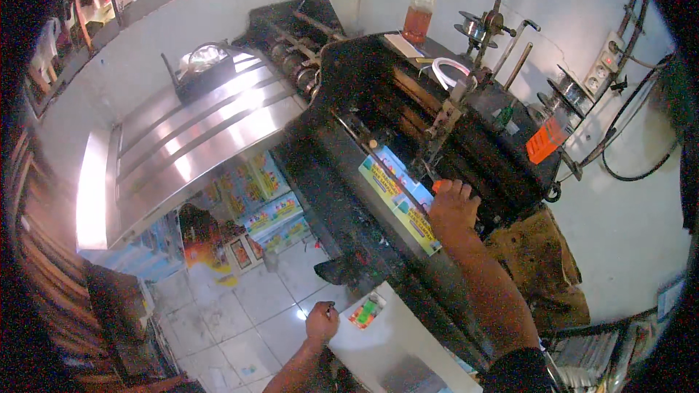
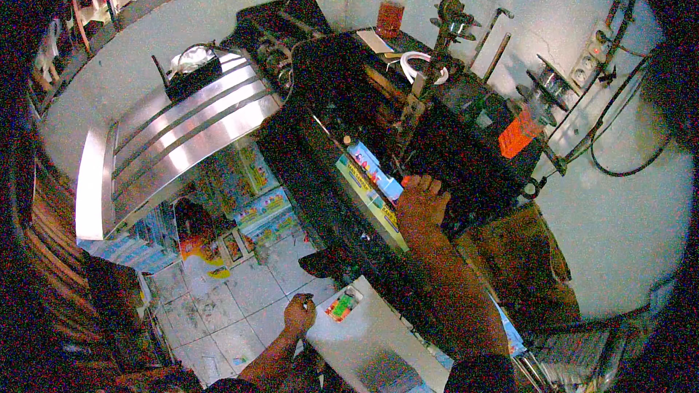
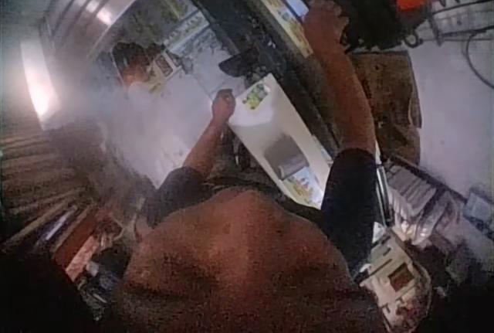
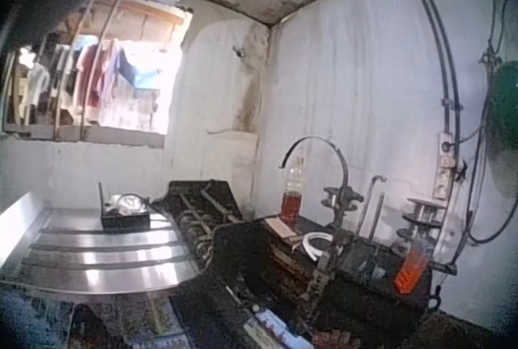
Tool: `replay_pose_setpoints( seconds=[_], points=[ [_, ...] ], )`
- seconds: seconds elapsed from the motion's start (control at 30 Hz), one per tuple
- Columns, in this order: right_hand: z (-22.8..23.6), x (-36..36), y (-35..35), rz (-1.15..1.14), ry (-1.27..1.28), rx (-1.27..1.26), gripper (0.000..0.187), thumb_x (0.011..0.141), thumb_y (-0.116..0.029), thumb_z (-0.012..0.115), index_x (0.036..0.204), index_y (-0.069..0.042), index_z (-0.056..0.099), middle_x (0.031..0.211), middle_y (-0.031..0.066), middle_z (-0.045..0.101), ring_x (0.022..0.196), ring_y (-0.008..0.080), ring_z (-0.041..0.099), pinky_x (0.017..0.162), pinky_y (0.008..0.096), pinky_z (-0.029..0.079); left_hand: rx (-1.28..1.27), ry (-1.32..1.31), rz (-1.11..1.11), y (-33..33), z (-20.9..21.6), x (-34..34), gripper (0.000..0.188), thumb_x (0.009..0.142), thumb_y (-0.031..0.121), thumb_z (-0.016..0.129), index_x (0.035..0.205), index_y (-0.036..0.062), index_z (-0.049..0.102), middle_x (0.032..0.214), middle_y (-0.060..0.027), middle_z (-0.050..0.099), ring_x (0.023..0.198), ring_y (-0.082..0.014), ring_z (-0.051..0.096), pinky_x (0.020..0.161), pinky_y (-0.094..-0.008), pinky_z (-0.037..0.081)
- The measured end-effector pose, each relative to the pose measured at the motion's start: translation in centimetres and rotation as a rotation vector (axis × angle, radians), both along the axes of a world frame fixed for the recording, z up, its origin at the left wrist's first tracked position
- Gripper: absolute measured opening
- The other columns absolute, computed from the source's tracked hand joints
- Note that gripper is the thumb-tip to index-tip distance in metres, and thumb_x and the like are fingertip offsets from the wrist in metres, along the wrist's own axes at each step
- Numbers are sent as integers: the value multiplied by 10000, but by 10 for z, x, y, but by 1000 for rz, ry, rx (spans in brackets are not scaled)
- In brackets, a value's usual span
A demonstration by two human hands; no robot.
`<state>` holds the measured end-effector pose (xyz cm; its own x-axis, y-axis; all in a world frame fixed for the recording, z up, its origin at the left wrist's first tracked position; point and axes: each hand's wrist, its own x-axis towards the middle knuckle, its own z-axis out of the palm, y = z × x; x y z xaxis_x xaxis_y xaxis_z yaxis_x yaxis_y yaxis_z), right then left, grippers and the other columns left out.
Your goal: The person folds a printed paper sheet several times by hand on a metal surface, then positions the folded paper against a stapling machine and staples the corner using a handheld stapler.
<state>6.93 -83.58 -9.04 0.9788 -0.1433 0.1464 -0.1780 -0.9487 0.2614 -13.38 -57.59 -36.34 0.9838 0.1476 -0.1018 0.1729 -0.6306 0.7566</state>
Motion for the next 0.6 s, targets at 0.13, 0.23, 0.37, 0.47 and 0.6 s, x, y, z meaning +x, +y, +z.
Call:
replay_pose_setpoints(
  seconds=[0.13,0.23,0.37,0.47,0.6],
  points=[
    [-4,1,-1,1,22,-42,367,837,-236,576,1112,-7,497,1140,135,534,1086,314,522,875,509,449,-4,9,0,-2,1,0,249,827,201,555,987,53,675,1001,-157,657,889,-340,642,785,-408,526],
    [-2,1,-1,-3,1,15,371,835,-225,579,1120,-7,486,1141,139,535,1089,317,521,873,510,453,8,38,15,-1,-1,1,252,829,207,552,984,56,681,1005,-160,656,902,-344,639,800,-411,523],
    [2,-3,1,-20,0,41,364,848,-221,553,1135,-10,479,1145,145,533,1098,317,518,874,508,451,-8,29,29,-1,0,0,253,834,212,547,978,58,687,995,-167,656,905,-351,636,813,-415,519],
    [2,1,3,-44,61,24,362,858,-233,535,1142,-15,481,1162,146,527,1118,311,508,881,499,444,-5,8,13,-1,-3,1,252,837,214,547,974,57,688,988,-169,656,902,-349,636,812,-415,520],
    [1,6,2,-75,98,34,366,860,-252,534,1138,-18,491,1188,147,524,1131,307,502,880,479,438,-14,-14,-2,-1,-3,2,241,834,207,552,960,53,687,981,-167,656,896,-343,638,802,-414,522]
  ],
)
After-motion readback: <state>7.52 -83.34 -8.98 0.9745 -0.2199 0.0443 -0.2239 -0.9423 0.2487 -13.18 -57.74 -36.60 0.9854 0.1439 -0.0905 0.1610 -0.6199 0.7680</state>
